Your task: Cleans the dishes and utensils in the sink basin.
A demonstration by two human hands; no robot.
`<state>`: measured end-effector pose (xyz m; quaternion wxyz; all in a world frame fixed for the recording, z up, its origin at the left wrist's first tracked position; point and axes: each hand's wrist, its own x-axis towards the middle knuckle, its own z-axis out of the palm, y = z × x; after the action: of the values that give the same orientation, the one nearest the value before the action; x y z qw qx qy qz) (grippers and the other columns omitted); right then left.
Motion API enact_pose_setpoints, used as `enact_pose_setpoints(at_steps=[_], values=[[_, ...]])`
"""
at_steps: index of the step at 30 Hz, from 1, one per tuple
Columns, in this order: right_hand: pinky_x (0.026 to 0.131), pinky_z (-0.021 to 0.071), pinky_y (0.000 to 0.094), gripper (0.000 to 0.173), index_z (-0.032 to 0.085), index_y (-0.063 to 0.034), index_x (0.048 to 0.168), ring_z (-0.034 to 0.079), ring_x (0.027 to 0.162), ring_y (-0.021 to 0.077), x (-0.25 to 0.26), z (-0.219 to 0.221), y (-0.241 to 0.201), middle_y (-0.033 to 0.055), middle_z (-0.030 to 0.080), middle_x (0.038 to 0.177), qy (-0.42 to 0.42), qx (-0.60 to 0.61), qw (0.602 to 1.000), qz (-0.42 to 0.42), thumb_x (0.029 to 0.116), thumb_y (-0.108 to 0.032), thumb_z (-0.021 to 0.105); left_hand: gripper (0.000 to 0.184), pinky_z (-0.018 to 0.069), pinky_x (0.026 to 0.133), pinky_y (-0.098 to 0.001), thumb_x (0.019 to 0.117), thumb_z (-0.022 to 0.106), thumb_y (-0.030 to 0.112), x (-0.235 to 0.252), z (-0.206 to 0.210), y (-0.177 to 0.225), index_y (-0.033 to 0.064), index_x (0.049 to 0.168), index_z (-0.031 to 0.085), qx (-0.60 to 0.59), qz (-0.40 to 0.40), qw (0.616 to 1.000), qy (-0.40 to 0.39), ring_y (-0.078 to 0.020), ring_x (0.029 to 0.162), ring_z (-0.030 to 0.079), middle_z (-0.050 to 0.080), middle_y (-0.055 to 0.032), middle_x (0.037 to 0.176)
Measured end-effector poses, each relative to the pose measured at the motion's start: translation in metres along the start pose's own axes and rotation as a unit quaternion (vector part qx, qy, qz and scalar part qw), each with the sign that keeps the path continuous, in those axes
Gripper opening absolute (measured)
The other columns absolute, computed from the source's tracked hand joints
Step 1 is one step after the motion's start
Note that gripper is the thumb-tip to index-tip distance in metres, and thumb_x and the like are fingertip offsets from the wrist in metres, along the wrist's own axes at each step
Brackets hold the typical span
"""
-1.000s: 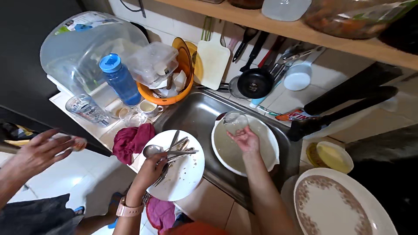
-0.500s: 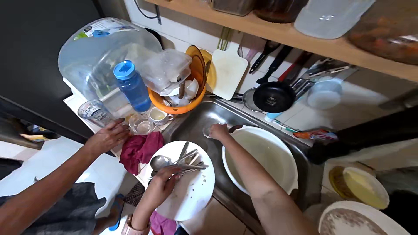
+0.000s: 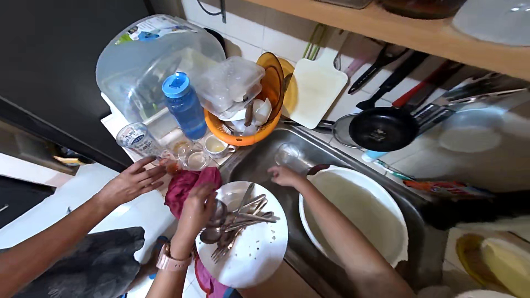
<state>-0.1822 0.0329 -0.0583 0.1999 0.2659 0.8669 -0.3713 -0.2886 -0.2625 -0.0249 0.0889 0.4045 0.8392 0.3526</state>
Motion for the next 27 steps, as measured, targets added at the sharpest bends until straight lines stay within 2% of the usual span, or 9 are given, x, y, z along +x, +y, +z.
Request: enact_pose_setpoints(at_steps=[3, 5, 7, 10, 12, 15, 22, 25, 27], values=[[0.117, 0.034, 0.0565, 0.051, 0.044, 0.0028, 0.151, 0.045, 0.142, 0.0423, -0.008, 0.016, -0.003, 0.0296, 0.048, 0.15, -0.074, -0.027, 0.997, 0.0, 0.1022, -0.006, 0.054, 0.029, 0.0485, 0.105, -0.055, 0.1021, 0.055, 0.008, 0.016, -0.001, -0.002, -0.0083, 0.123, 0.068, 0.007, 0.015, 0.999, 0.034, -0.0438, 0.121, 0.062, 0.065, -0.0289, 0.128], [0.115, 0.036, 0.0574, 0.042, 0.051, 0.0078, 0.143, 0.047, 0.139, 0.0441, -0.008, 0.025, -0.007, 0.0314, 0.051, 0.145, -0.049, -0.056, 0.997, 0.017, 0.1012, -0.001, 0.053, 0.029, 0.0542, 0.096, -0.0513, 0.1013, 0.055, 0.007, 0.02, 0.002, 0.0, -0.009, 0.122, 0.068, -0.002, 0.036, 0.998, 0.048, -0.0411, 0.111, 0.067, 0.066, -0.0295, 0.123], [0.111, 0.0393, 0.057, 0.035, 0.056, 0.0119, 0.133, 0.051, 0.134, 0.045, -0.009, 0.026, -0.015, 0.0328, 0.054, 0.14, -0.034, -0.076, 0.996, 0.04, 0.1002, 0.002, 0.052, 0.028, 0.0557, 0.094, -0.0491, 0.1005, 0.055, 0.006, 0.02, 0.006, 0.003, -0.0098, 0.119, 0.068, -0.017, 0.056, 0.997, 0.047, -0.0399, 0.108, 0.069, 0.067, -0.0293, 0.122], [0.112, 0.0394, 0.0549, 0.035, 0.056, 0.0114, 0.134, 0.051, 0.135, 0.0428, -0.007, 0.018, -0.018, 0.032, 0.053, 0.141, -0.005, -0.05, 0.996, 0.079, 0.1014, 0.001, 0.051, 0.027, 0.0558, 0.095, -0.048, 0.0997, 0.057, 0.006, 0.014, 0.012, 0.0, -0.0092, 0.117, 0.07, -0.029, 0.071, 0.996, 0.035, -0.0387, 0.11, 0.069, 0.068, -0.0279, 0.122], [0.111, 0.042, 0.0534, 0.036, 0.056, 0.01, 0.135, 0.054, 0.133, 0.0406, 0.001, 0.012, -0.013, 0.031, 0.054, 0.141, 0.038, 0.008, 0.992, 0.119, 0.1011, 0.0, 0.051, 0.026, 0.0557, 0.095, -0.0479, 0.0993, 0.057, 0.006, 0.01, 0.012, -0.004, -0.0092, 0.115, 0.07, -0.031, 0.07, 0.997, 0.028, -0.0385, 0.11, 0.069, 0.068, -0.0276, 0.121], [0.102, 0.0519, 0.0473, 0.037, 0.056, 0.0074, 0.136, 0.065, 0.118, 0.0355, 0.017, 0.006, -0.006, 0.0288, 0.058, 0.135, 0.121, 0.129, 0.969, 0.169, 0.0997, 0.001, 0.055, 0.026, 0.0547, 0.097, -0.0502, 0.0991, 0.056, 0.005, 0.006, 0.01, -0.011, -0.0086, 0.116, 0.07, -0.027, 0.064, 0.997, 0.022, -0.0391, 0.111, 0.068, 0.068, -0.0272, 0.121], [0.097, 0.0541, 0.0473, 0.033, 0.057, 0.0105, 0.131, 0.069, 0.108, 0.0362, 0.04, 0.017, -0.011, 0.0291, 0.067, 0.119, 0.29, 0.225, 0.917, 0.157, 0.1028, -0.005, 0.056, 0.026, 0.055, 0.097, -0.0491, 0.1005, 0.056, 0.007, -0.005, 0.008, -0.015, -0.0073, 0.117, 0.071, -0.022, 0.031, 0.999, 0.03, -0.0374, 0.11, 0.069, 0.069, -0.0251, 0.12], [0.1, 0.0535, 0.0482, 0.038, 0.051, 0.0097, 0.138, 0.067, 0.115, 0.0386, 0.038, 0.017, -0.017, 0.0315, 0.062, 0.129, 0.279, 0.222, 0.918, 0.172, 0.1083, -0.015, 0.051, 0.025, 0.0561, 0.095, -0.0488, 0.1, 0.057, 0.007, -0.007, 0.007, -0.018, -0.0074, 0.115, 0.072, -0.023, 0.027, 0.998, 0.053, -0.0372, 0.107, 0.07, 0.07, -0.0256, 0.117], [0.105, 0.0491, 0.0517, 0.047, 0.049, 0.0067, 0.143, 0.061, 0.123, 0.0414, 0.029, 0.014, -0.027, 0.0306, 0.054, 0.141, 0.264, 0.129, 0.938, 0.185, 0.1094, -0.026, 0.049, 0.025, 0.0573, 0.091, -0.0487, 0.1004, 0.056, 0.007, -0.007, 0.004, -0.023, -0.007, 0.114, 0.072, -0.016, 0.009, 0.998, 0.068, -0.0363, 0.103, 0.071, 0.07, -0.0254, 0.116]])
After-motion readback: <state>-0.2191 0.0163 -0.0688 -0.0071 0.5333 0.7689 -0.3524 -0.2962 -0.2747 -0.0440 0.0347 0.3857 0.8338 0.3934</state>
